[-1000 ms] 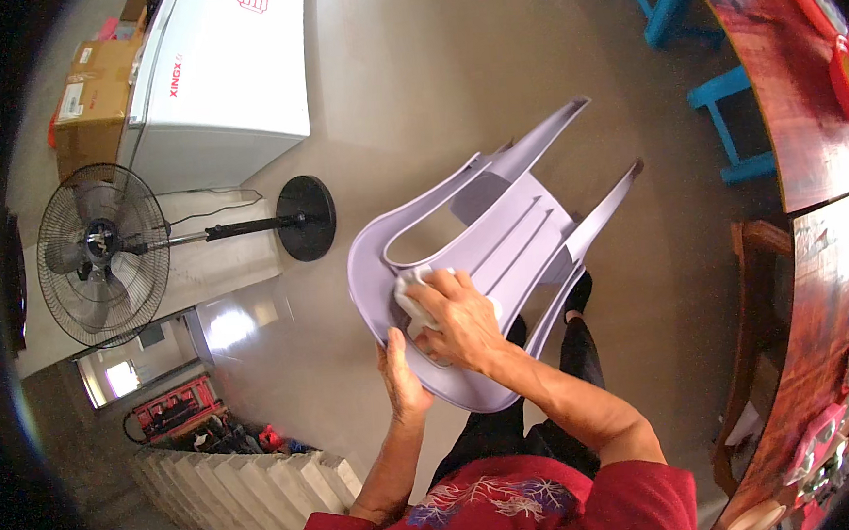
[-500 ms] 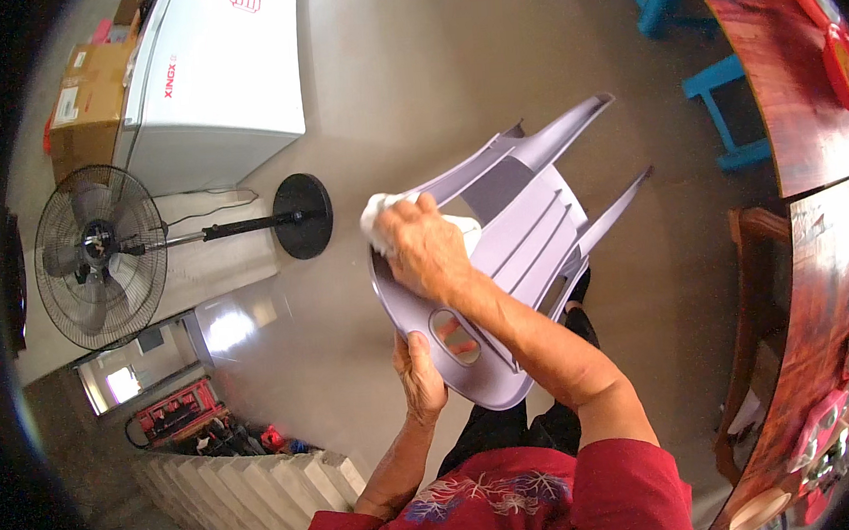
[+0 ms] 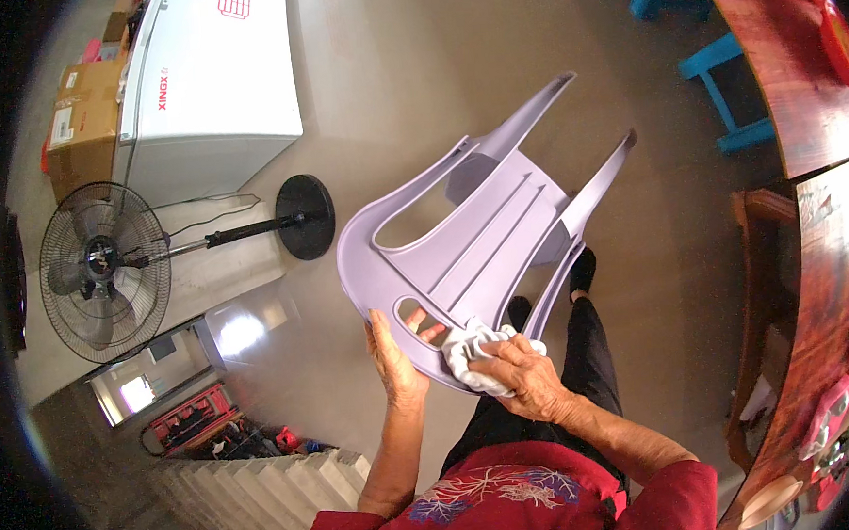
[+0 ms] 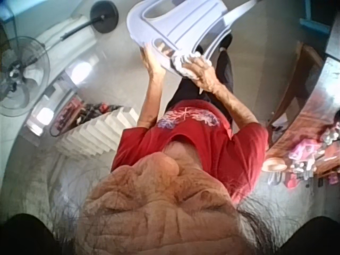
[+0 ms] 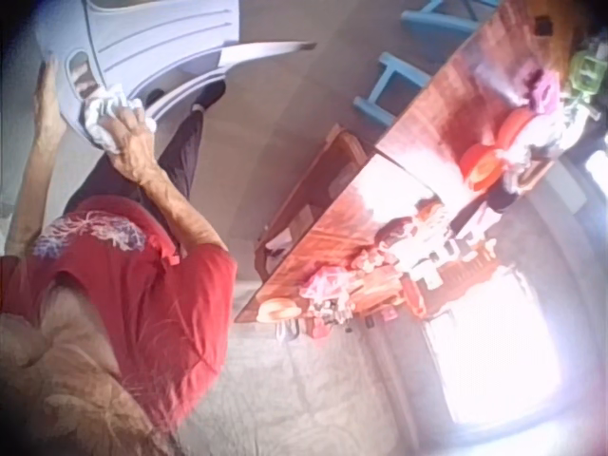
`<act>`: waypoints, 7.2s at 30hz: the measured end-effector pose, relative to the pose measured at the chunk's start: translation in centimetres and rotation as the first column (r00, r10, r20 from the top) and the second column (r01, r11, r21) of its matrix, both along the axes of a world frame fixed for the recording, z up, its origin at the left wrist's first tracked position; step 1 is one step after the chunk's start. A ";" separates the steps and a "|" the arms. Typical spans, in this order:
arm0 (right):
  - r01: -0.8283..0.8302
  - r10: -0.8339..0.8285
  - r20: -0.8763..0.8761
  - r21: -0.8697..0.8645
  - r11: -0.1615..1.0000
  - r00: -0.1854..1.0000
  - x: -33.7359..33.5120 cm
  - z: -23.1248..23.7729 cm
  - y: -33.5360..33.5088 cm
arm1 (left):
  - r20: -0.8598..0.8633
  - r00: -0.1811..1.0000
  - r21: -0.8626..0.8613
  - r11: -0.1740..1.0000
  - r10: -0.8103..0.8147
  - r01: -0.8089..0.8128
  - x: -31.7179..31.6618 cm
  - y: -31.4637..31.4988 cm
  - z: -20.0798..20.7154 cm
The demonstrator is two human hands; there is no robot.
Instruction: The person wipes a purple plastic chair with a white cloth, cleaning the seat, backrest, and legs. They then briefly wipe a wooden table before returning to wipe the chair again. The person handles the chair by lifting and tilting it to access different surfaces.
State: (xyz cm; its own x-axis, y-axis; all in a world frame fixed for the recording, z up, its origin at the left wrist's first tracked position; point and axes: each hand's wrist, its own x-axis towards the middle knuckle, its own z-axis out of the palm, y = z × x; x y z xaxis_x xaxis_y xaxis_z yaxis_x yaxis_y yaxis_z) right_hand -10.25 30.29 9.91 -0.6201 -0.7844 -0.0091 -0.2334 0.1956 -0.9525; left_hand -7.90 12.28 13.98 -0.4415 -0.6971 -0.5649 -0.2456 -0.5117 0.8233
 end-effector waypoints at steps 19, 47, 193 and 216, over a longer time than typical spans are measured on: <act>0.251 -0.248 -0.268 -0.023 0.968 0.931 -5.1 1.9 -7.5 | -0.102 0.989 0.096 0.989 -0.105 0.115 -2.6 -0.7 1.2; 0.513 -0.575 -0.071 0.549 0.660 0.815 -12.5 -11.9 -6.8 | 0.219 0.959 -0.073 0.977 -0.182 0.202 -1.2 -2.6 2.0; 0.145 -0.129 -0.109 0.939 0.311 0.986 -21.0 -31.6 16.1 | 0.558 0.676 -0.241 0.685 -0.482 0.688 3.6 -2.2 0.5; 0.609 -0.564 0.647 0.189 0.771 0.513 -15.3 -14.7 11.0 | 0.370 0.800 -0.188 0.806 -0.472 0.562 2.3 -1.4 1.7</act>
State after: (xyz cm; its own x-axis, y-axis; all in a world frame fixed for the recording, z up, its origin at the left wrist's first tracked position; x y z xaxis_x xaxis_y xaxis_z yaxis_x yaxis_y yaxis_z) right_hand -25.51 41.28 -4.81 -0.7901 -0.2575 -0.5562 0.5759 -0.0011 -0.8175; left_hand -5.65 10.86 15.64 -0.6263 -0.5557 -0.5467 -0.6566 -0.0019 0.7542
